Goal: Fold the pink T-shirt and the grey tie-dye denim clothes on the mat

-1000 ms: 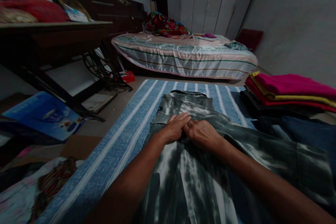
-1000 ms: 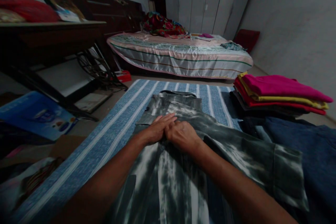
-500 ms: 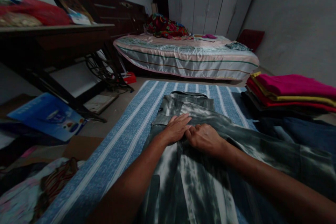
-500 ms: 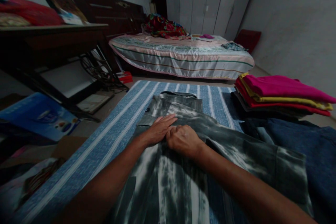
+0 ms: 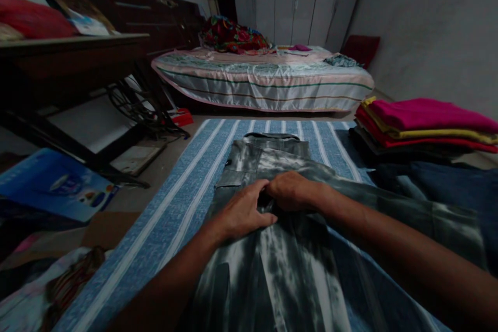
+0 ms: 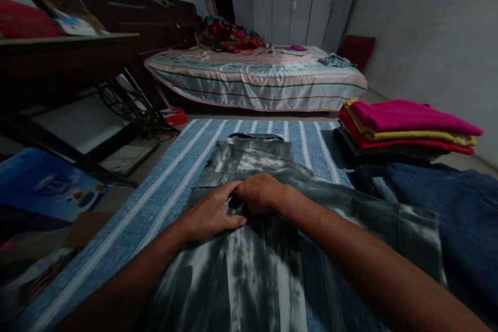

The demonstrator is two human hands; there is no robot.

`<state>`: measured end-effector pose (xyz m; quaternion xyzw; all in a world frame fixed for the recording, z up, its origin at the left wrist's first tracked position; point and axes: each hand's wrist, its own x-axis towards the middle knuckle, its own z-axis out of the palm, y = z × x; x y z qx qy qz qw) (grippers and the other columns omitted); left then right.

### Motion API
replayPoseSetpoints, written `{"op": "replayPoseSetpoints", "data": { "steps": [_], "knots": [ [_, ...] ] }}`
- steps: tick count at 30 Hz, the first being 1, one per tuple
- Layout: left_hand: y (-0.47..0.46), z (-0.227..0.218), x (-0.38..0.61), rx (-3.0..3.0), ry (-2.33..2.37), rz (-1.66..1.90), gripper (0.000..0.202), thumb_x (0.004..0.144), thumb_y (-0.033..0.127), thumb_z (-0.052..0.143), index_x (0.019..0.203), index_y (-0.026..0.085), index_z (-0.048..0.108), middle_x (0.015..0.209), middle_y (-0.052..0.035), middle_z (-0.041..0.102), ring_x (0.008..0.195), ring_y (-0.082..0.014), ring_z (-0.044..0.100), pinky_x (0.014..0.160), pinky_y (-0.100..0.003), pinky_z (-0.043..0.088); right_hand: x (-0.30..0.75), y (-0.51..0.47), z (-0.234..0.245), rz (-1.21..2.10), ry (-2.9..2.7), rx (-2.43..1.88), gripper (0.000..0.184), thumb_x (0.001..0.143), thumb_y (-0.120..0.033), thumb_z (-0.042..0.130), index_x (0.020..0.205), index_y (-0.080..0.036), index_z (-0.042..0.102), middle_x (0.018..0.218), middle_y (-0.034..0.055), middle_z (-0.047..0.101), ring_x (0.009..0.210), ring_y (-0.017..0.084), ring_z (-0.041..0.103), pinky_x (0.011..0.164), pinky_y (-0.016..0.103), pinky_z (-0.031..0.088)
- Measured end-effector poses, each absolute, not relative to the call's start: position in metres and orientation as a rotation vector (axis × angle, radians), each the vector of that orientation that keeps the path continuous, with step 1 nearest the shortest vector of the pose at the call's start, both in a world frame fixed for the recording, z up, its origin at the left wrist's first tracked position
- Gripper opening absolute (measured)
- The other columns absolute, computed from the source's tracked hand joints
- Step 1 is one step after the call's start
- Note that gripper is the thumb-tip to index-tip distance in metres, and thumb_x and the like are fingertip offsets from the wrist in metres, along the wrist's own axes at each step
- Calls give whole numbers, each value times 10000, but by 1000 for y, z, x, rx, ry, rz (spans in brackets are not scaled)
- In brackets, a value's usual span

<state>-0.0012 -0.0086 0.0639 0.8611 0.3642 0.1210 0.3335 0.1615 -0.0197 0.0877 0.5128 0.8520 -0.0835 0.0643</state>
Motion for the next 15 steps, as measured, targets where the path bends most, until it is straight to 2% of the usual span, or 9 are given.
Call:
{"op": "replayPoseSetpoints", "data": {
  "steps": [3,8,11,13,15],
  "knots": [
    [-20,53,5,2410,1061,360,524,657,269,693,1147,196,523,1108,-71,609,1053,-265,557,904,-377,455,173,-33,96,-287,2514,1517,289,774,-108,584,1037,-180,677,924,73,720,818,201,670,677,247,449],
    [-23,44,10,2601,1049,345,192,736,182,578,927,186,567,976,-64,599,950,-239,554,840,-354,452,216,-83,83,-140,2508,1757,313,755,-84,516,1035,-172,624,971,76,666,851,196,635,699,264,459],
    [-23,46,8,2600,1027,311,123,739,130,517,831,193,570,924,-58,603,924,-227,568,835,-342,456,251,-119,63,7,2483,1972,469,750,-62,481,1200,-171,555,1109,102,621,1003,213,589,812,301,455],
    [-23,47,8,2571,1026,318,146,737,106,482,805,194,575,915,-58,615,931,-221,580,856,-334,457,272,-133,60,-25,2304,2085,443,770,-56,467,1184,-175,571,1108,106,623,986,211,604,769,292,461],
    [-23,47,8,2544,1018,351,163,736,97,458,787,193,579,909,-60,627,932,-216,591,866,-325,456,286,-132,75,-102,2059,2083,322,804,-59,463,1044,-185,637,944,85,663,834,196,647,635,265,445]
  ]
}}
